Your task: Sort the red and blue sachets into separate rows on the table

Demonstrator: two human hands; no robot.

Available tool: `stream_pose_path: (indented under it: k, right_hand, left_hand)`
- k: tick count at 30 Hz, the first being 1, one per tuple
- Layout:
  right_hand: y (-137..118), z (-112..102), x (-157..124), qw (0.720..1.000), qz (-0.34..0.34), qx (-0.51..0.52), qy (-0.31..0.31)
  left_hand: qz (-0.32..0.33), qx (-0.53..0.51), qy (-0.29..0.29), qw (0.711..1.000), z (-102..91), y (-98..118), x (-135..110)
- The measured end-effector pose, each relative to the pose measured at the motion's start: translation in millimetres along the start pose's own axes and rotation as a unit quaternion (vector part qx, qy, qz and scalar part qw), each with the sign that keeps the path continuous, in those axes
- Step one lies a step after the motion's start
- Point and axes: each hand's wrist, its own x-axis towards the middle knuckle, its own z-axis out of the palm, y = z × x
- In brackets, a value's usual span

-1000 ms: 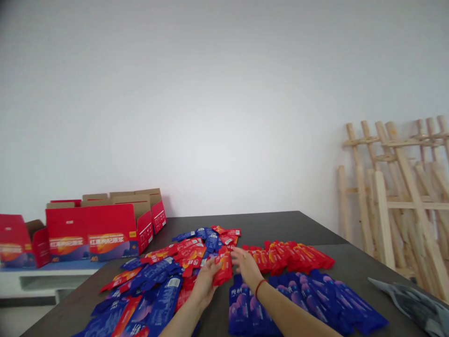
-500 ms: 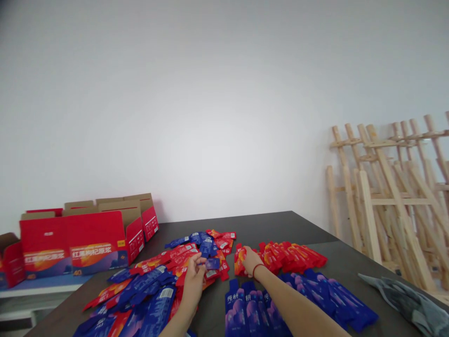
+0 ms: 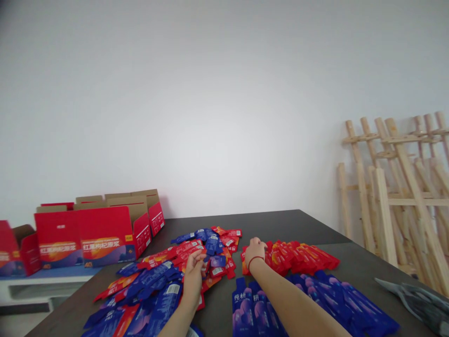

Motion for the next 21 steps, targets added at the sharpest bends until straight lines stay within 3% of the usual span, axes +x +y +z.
stream_pose_path:
  k: [5,8,11,21]
  right_hand:
    - [-45,2,-4,0.988,-0.152,0.007,0.012]
    - [-68,11,-1,0.982,-0.189,0.022,-0.007]
    - [-77,14,3,0.981,-0.192,0.033,-0.023]
    - [-61,13,-5,0.986,-0.126,0.096,-0.06]
  left_hand:
    - [0.001,-0.031,0.011,0.999,1.2,1,-1]
    - [0.011,-0.031,0.017,0.999,2.0,0,0]
    - [0.008,-0.021,0.018,1.0,2.1,-1,0]
    - [-0.017,-0.028,-0.024,0.999,6.7,-4,-5]
